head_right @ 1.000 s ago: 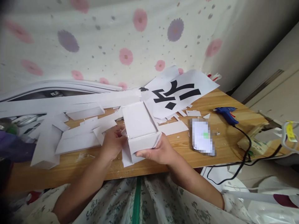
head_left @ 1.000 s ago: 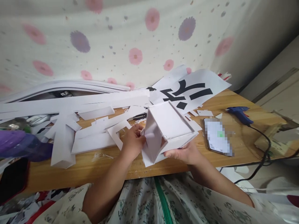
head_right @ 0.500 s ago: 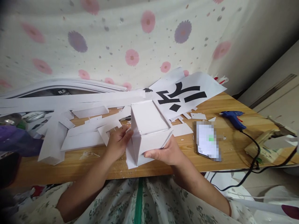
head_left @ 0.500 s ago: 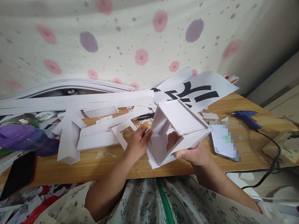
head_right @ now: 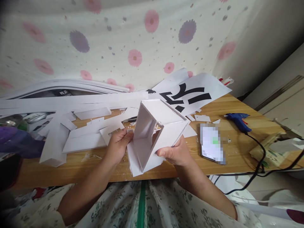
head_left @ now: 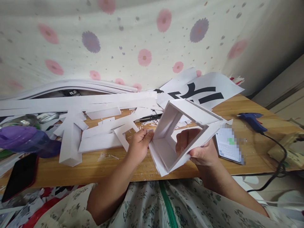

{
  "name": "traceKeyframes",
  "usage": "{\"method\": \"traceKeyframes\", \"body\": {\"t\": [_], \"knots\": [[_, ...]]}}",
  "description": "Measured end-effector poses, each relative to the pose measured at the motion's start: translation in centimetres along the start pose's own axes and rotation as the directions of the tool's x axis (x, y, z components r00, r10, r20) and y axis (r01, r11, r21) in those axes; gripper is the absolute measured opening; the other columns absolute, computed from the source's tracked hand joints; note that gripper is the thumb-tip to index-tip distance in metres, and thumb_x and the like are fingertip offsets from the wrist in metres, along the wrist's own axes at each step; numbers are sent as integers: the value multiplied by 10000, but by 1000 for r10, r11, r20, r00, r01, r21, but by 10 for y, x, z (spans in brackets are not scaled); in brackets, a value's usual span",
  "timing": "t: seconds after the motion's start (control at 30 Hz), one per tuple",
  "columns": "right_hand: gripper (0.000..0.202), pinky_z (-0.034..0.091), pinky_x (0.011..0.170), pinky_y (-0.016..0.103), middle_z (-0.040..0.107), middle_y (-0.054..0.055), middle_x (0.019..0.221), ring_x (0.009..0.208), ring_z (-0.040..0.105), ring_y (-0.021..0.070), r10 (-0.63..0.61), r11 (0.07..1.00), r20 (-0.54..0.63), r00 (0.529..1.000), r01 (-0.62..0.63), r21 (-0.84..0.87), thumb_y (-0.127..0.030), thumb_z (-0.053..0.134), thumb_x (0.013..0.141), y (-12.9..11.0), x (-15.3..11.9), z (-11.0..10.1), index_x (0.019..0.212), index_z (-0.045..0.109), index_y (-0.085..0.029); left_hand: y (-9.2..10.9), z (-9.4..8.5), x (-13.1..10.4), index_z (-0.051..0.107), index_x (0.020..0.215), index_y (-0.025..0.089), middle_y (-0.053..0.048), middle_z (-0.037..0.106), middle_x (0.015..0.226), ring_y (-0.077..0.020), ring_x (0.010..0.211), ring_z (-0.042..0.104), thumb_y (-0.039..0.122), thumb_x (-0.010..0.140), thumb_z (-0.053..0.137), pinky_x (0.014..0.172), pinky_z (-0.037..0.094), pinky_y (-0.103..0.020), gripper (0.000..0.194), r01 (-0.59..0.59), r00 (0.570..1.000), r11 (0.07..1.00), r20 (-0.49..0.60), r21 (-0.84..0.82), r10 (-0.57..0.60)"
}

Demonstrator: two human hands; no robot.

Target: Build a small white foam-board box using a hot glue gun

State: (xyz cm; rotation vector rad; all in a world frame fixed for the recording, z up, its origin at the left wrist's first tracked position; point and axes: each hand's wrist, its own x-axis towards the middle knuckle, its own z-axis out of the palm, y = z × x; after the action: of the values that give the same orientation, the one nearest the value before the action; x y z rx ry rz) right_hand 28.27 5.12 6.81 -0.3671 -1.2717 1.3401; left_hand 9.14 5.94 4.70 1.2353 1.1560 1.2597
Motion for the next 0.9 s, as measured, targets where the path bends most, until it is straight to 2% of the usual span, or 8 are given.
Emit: {"method": "traceKeyframes", "body": {"t": [0.1,0.2,0.27,0.37,0.43,0.53,0.73,0.9], "knots": [[248,426,363,238,596,-3,529,447,527,131,-16,999,-5,1000,16,33,-350,866,610,0,0,-1,573,659,-220,4,-4,4,535,712,190,26,567,601,-121,526,528,578,760,626,518,428,-232,401,77,995,991,-61,-111,-84],[269,402,346,243,552,-12,498,431,507,132,-54,998,-40,998,55,19,-374,855,618,-3,0,-4,551,643,-223,9,-8,5,507,736,192,11,620,632,-130,507,575,594,694,664,513,488,-258,433,152,984,969,-66,-194,-168],[295,435,375,266,537,-8,480,464,537,156,-62,997,-23,998,61,-52,-404,852,617,-3,-1,-7,540,629,-227,11,-7,3,549,795,183,15,620,609,-138,489,583,563,650,716,494,499,-265,439,203,977,953,-21,-223,-213],[290,541,534,329,603,18,548,616,623,210,-56,977,16,998,58,-203,-413,879,579,0,-4,-11,598,652,-234,10,-1,-1,594,905,192,53,566,536,-124,428,531,509,624,752,402,423,-216,453,275,961,926,54,-259,-270],[304,568,644,365,665,45,656,732,655,241,-47,961,18,999,50,-271,-403,896,554,3,-6,-11,683,679,-234,7,3,-3,601,898,198,58,547,535,-113,420,506,543,631,739,368,364,-194,457,312,950,906,94,-285,-297],[362,573,696,384,696,66,745,802,668,263,-26,951,29,999,34,-308,-427,895,548,6,-8,-9,777,697,-228,4,6,-4,594,837,192,40,556,575,-110,444,505,642,640,710,357,312,-187,505,351,935,884,159,-307,-316],[285,572,675,365,663,39,658,749,663,243,-32,961,67,997,49,-271,-376,881,586,5,-6,-9,746,692,-233,5,5,-7,570,839,187,23,620,692,-108,555,555,405,529,850,481,403,-192,471,361,931,870,185,-336,-315],[294,546,535,330,603,6,554,544,583,181,-29,987,-14,999,27,-156,-403,876,583,4,-3,-5,632,642,-234,7,7,-11,554,817,191,33,597,664,-105,570,543,361,564,815,515,406,-196,401,329,944,864,148,-381,-294]]}}
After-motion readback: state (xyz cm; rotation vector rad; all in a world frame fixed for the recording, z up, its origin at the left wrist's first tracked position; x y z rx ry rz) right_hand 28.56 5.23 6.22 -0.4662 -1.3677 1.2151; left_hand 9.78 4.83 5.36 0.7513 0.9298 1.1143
